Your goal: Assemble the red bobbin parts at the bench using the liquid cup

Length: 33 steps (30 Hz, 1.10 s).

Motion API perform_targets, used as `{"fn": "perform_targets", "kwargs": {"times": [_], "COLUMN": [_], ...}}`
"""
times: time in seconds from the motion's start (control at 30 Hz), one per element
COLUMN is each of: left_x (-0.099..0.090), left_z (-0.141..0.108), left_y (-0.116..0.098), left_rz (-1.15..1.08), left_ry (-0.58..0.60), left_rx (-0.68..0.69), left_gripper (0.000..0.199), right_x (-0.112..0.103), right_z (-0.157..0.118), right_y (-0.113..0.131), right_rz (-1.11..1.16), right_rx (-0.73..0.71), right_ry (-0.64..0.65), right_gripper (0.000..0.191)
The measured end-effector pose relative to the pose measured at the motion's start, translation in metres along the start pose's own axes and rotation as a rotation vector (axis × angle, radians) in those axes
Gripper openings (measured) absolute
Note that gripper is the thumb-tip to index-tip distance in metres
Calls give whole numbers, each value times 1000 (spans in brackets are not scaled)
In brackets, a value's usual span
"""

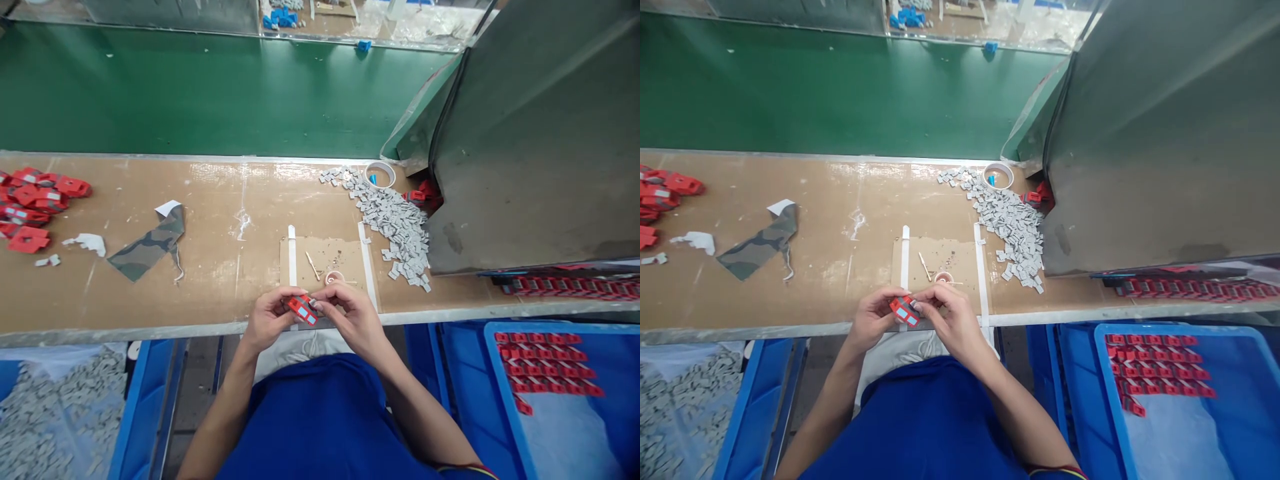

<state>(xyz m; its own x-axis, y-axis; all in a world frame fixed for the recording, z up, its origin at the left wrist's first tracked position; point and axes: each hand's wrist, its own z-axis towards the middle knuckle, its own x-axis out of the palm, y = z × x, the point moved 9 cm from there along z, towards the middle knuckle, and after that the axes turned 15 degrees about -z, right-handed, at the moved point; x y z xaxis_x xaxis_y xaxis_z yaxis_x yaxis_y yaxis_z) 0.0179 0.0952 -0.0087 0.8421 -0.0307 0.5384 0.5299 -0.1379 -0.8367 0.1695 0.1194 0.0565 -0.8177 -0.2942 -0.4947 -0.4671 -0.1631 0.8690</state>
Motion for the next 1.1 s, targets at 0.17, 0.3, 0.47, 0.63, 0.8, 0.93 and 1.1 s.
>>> {"fn": "perform_targets", "kwargs": {"times": [0.17, 0.3, 0.47, 0.63, 0.8, 0.93, 1.1], "left_x": [0, -2, 1, 8, 24, 39, 53], "left_z": [0, 1, -2, -16, -39, -59, -78], "left_y": [0, 1, -2, -14, -39, -56, -63], "left_rz": [-15, 11, 22, 101, 284, 417, 562], "left_ry": [-7, -28, -11, -31, -34, -24, 2], "left_rx": [22, 8, 32, 103, 268, 373, 426], "left_gripper": [39, 43, 41, 42, 32, 28, 26], "right_x": [0, -1, -2, -5, -11, -10, -6], "right_z": [0, -1, -8, -25, -52, -75, -93], "right_y": [0, -2, 2, 21, 53, 66, 62], "right_rz": [22, -19, -51, -114, -286, -333, -267], "right_rx": [-22, -40, -84, -125, -211, -261, -262], "right_ry": [-15, -31, -77, -167, -225, -251, -250], "right_gripper": [15, 15, 16, 15, 23, 30, 28]}}
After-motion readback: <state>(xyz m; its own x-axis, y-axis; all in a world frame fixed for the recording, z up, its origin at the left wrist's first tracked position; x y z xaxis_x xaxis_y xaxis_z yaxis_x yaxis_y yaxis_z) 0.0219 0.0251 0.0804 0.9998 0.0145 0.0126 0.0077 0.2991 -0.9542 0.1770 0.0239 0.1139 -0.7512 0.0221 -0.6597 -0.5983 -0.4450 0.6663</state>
